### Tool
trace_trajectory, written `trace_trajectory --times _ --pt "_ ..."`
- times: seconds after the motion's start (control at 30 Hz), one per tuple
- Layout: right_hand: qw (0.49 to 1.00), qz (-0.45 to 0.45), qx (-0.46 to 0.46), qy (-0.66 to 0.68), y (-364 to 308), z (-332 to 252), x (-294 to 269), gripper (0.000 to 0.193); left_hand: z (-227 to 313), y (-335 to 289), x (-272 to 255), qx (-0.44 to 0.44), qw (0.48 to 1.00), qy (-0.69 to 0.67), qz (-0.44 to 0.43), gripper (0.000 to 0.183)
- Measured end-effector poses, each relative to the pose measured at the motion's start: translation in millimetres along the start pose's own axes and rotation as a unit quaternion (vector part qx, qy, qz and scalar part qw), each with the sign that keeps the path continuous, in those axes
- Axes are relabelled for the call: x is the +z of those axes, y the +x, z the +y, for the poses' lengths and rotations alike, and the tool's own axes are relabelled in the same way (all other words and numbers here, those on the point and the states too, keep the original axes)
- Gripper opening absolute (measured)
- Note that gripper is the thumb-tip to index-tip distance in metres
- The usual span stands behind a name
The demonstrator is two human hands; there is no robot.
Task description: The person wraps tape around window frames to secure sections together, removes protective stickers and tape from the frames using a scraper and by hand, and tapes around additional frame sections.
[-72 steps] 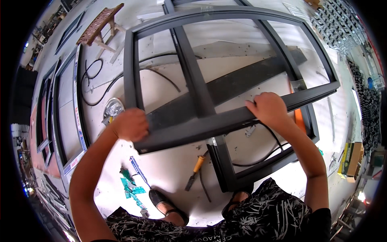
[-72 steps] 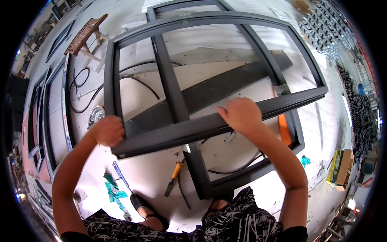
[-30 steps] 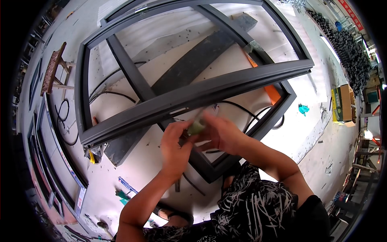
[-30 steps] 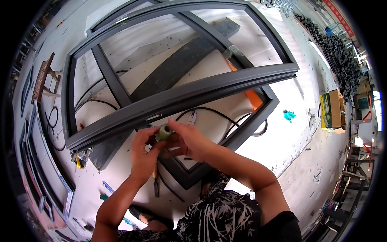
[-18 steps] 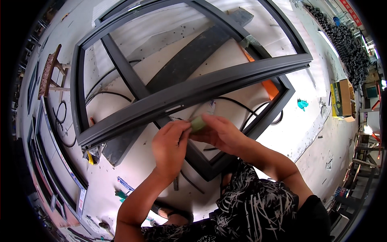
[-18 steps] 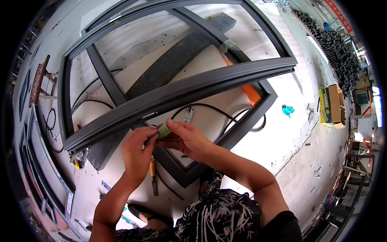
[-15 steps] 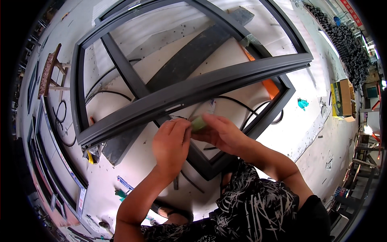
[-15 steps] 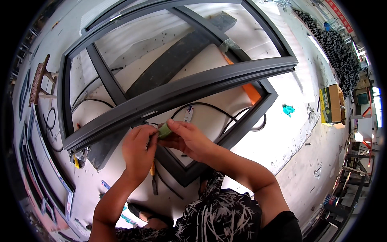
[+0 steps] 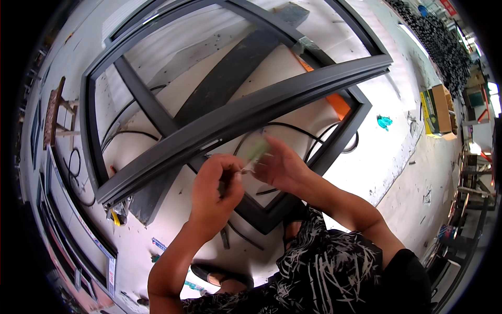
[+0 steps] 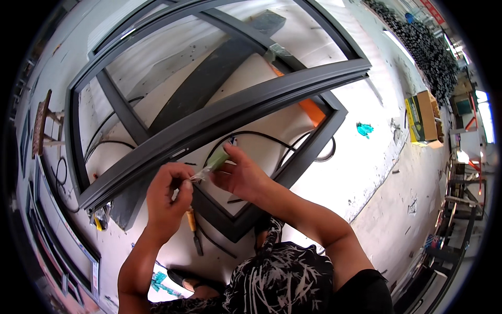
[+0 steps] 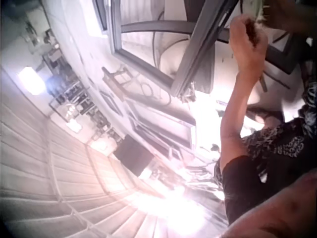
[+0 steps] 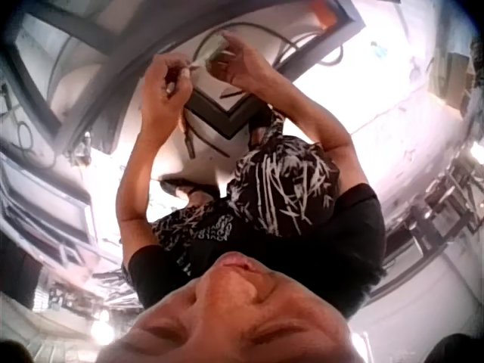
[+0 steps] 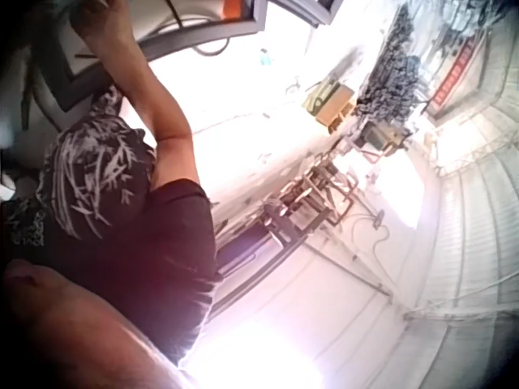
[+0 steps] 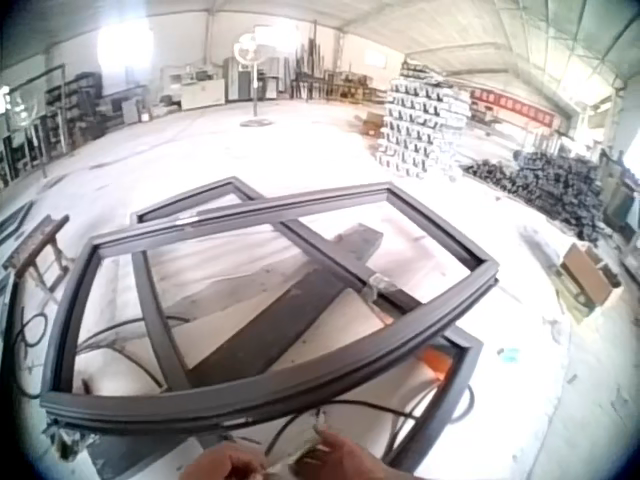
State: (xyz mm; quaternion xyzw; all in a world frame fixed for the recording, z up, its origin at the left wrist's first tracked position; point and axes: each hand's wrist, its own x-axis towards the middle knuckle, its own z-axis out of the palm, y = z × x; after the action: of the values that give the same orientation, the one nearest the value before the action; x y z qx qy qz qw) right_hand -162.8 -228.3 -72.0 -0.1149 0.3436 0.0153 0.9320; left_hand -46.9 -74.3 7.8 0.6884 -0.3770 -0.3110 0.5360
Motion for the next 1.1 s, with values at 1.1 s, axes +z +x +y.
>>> trace_trajectory --times 1.1 --pt "0.963 -0.214 -0.073 0.145 185.5 -109.7 -88.4 0.03 -79.5 252.8 44.0 -0.201 0.941 0.188 -0.198 0.053"
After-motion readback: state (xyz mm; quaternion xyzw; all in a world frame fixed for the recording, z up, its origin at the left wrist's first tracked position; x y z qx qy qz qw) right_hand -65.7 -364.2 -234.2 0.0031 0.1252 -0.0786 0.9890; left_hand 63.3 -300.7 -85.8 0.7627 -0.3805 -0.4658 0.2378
